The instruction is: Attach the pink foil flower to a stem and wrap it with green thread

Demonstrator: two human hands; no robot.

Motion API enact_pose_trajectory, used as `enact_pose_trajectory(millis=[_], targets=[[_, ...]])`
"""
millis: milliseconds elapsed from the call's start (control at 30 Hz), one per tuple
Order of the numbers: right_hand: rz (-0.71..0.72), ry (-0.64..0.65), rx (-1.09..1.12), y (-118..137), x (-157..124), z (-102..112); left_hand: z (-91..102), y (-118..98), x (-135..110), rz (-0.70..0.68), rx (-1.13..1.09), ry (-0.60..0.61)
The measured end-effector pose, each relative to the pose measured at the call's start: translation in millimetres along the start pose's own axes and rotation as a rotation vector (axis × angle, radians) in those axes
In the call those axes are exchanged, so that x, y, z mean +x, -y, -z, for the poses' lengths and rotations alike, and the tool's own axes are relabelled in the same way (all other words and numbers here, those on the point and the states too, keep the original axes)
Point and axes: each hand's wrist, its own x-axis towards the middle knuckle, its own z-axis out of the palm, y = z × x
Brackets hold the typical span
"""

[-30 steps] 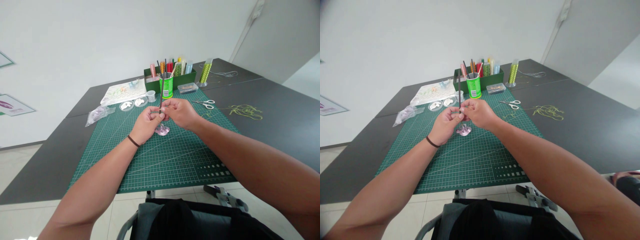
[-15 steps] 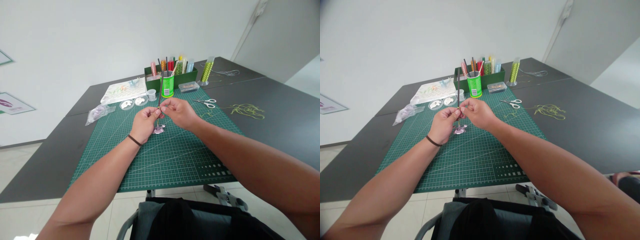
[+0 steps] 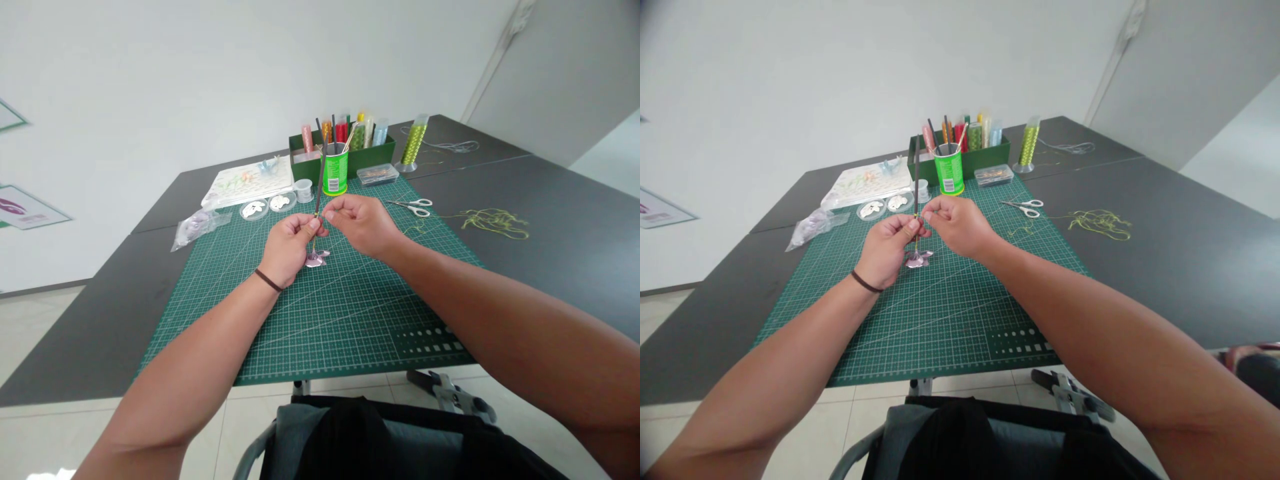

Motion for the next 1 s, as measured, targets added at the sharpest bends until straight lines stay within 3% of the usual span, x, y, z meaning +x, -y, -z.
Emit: enact_pose_trajectory(millis=[300,533,767,1000], targets=[[-0.012,0.004,0.066,-2,0,0,-0.3,1,-1,0.005,-0.100,0.050],[-0.026,0.101,0.272,-4,2,-2,0.5,-1,-1,0.044,-0.153,0.134],[-0.042,0.118,0.449,-11,6,-5,1.9,-1,-1,0.070,-0.187,0.195],[-0.059,0.109,0.343,-10,6,-3,2.2,-1,0,0.062,-0.090,0.184]])
